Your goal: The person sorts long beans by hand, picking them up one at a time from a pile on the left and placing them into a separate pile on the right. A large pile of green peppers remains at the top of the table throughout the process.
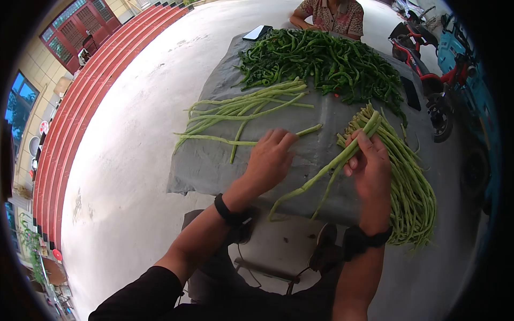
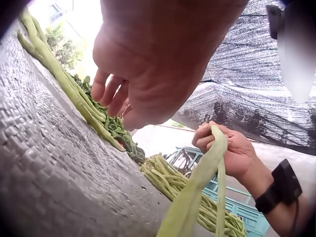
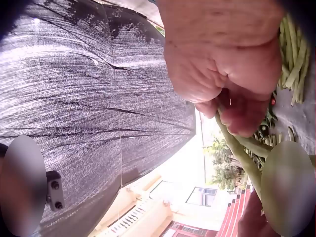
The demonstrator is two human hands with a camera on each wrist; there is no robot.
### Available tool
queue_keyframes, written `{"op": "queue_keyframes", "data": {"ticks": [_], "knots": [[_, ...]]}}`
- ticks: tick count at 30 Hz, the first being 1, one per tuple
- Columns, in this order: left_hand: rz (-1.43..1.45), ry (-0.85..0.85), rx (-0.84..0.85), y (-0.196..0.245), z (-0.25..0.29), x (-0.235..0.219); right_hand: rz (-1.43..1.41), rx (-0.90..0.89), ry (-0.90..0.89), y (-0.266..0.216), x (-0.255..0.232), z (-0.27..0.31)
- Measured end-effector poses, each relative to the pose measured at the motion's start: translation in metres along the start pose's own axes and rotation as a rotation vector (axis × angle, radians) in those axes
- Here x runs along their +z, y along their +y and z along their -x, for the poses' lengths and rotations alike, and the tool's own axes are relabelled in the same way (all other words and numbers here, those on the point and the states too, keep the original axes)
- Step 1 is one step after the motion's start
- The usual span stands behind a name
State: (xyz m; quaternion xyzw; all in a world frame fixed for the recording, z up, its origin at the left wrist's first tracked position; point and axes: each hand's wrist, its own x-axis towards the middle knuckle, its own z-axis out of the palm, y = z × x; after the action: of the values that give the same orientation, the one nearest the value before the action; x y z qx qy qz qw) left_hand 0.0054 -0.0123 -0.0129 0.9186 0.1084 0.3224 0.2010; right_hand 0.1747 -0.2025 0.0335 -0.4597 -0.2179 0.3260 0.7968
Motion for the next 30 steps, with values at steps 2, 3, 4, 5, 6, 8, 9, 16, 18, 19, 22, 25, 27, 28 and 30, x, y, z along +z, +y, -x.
{"op": "queue_keyframes", "data": {"ticks": [2,3,4,5,6,8,9,16,18,19,22,25,27,28,30], "knots": [[-0.082,0.010,-0.021,-0.013,-0.002,0.007,0.003,0.010,-0.020,0.001,-0.002,0.000],[-0.132,-0.001,-0.033,-0.019,-0.005,0.011,0.008,0.012,-0.024,0.000,-0.001,0.000],[-0.175,-0.011,-0.043,-0.023,-0.007,0.017,0.012,0.027,-0.026,0.000,-0.001,0.001],[-0.212,-0.032,-0.063,-0.026,-0.008,0.023,0.021,0.038,-0.020,-0.001,0.000,0.002],[-0.246,-0.053,-0.080,-0.027,-0.009,0.021,0.034,0.046,-0.011,-0.004,0.000,0.003],[-0.281,-0.061,-0.092,-0.031,-0.011,0.023,0.033,0.059,-0.027,-0.004,-0.002,0.003],[-0.287,-0.047,-0.089,-0.034,-0.012,0.026,0.030,0.066,-0.036,-0.003,-0.003,0.003],[-0.321,-0.093,-0.115,-0.036,-0.015,0.033,0.061,0.158,-0.068,0.000,0.000,0.005],[-0.236,-0.011,-0.121,-0.035,-0.017,0.032,0.071,0.185,-0.066,0.001,0.002,0.006],[-0.193,0.030,-0.122,-0.035,-0.019,0.031,0.072,0.195,-0.070,0.003,0.002,0.006],[0.151,0.077,-0.282,-0.014,-0.027,0.016,0.062,0.225,-0.071,0.008,0.004,0.005],[0.292,0.065,-0.201,0.004,-0.033,0.002,0.060,0.209,-0.063,0.013,0.008,0.004],[0.370,0.035,-0.194,0.014,-0.029,0.001,0.063,0.204,-0.048,0.016,0.010,0.004],[0.409,0.020,-0.193,0.019,-0.027,0.001,0.071,0.203,-0.043,0.017,0.010,0.004],[0.456,0.000,-0.206,0.029,-0.023,0.000,0.075,0.182,-0.046,0.020,0.010,0.003]]}}
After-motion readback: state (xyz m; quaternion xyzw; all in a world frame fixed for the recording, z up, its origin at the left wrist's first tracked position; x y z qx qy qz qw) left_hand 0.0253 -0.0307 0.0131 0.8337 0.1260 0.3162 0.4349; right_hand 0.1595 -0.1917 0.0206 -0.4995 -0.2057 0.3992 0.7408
